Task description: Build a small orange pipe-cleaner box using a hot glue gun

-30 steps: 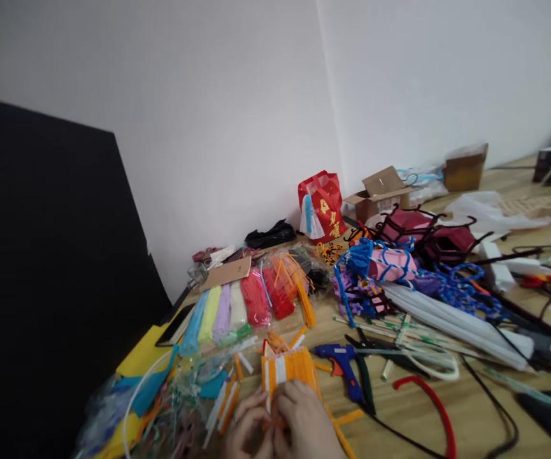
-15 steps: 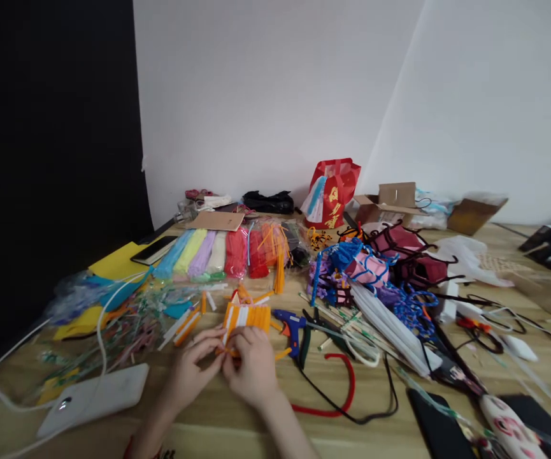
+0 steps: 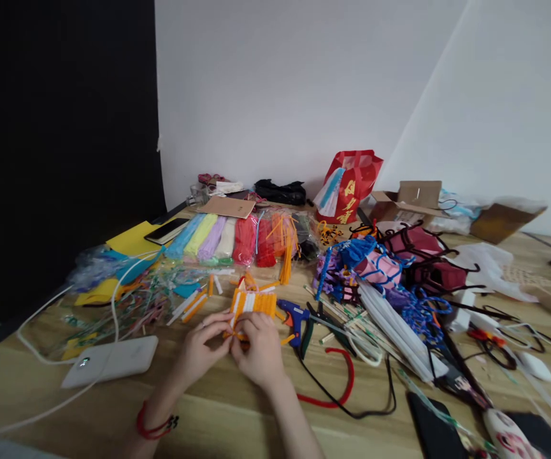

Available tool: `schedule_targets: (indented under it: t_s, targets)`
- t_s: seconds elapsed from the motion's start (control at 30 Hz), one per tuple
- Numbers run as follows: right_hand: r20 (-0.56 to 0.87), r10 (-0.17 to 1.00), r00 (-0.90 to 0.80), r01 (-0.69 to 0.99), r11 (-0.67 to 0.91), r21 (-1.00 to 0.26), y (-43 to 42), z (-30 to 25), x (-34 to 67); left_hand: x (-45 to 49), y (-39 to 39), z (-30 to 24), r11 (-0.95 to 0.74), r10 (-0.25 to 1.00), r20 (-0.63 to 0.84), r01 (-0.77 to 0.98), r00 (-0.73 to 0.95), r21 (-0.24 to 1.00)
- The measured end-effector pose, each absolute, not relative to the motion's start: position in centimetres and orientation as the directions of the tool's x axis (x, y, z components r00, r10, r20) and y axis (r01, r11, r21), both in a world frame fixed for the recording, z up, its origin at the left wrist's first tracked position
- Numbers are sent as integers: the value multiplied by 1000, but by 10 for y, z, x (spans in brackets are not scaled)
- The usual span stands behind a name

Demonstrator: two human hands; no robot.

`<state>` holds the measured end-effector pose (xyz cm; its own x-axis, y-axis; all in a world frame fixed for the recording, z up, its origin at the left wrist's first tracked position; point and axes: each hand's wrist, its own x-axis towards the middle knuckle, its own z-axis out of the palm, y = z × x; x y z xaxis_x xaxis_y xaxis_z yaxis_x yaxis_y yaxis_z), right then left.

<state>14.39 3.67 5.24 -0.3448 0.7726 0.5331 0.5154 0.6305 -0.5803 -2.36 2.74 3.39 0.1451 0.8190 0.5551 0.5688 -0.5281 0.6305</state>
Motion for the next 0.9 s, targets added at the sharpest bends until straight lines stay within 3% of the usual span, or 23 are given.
schedule_targets:
  t_s: [0.9]
  targets:
    - [521,786,-332,529,613,-587,36,52,142,-26,29,32,-550,797,582,592,163,589]
